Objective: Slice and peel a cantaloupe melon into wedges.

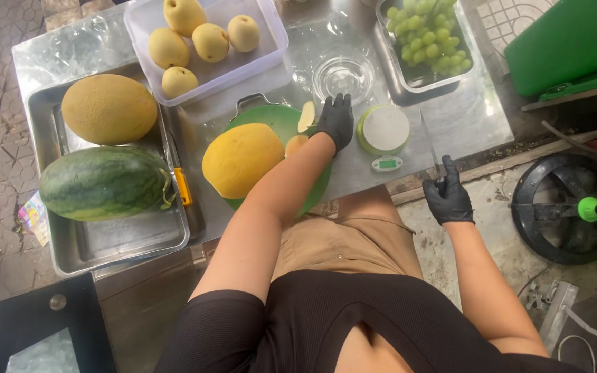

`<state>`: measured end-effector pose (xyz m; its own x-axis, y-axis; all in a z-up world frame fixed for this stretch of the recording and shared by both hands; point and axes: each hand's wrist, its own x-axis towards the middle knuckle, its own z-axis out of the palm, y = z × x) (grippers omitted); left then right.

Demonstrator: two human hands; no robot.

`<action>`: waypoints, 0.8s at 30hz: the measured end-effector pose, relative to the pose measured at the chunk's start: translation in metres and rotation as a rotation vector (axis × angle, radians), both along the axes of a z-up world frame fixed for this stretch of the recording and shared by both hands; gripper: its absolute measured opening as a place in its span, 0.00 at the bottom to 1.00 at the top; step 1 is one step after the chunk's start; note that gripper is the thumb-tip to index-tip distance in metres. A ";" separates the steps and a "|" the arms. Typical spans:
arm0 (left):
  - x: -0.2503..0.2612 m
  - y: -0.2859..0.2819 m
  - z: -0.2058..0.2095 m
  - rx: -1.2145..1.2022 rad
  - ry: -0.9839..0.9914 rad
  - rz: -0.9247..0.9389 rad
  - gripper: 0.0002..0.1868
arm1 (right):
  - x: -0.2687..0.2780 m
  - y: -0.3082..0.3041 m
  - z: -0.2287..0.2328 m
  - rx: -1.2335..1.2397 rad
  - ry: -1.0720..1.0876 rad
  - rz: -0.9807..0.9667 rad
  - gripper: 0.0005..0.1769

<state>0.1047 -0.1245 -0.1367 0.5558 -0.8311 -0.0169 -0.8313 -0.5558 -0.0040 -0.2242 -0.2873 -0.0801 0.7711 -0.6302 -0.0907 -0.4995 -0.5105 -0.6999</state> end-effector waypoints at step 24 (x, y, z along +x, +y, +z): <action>-0.122 -0.013 0.166 -0.276 0.323 -0.396 0.07 | 0.012 0.016 0.017 0.402 -0.726 -0.100 0.45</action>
<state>-0.0170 -0.1371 0.0298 0.2038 -0.9725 0.1127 -0.9111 -0.1463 0.3853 -0.2123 -0.2713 -0.0636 0.6667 -0.7247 0.1741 0.1160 -0.1298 -0.9847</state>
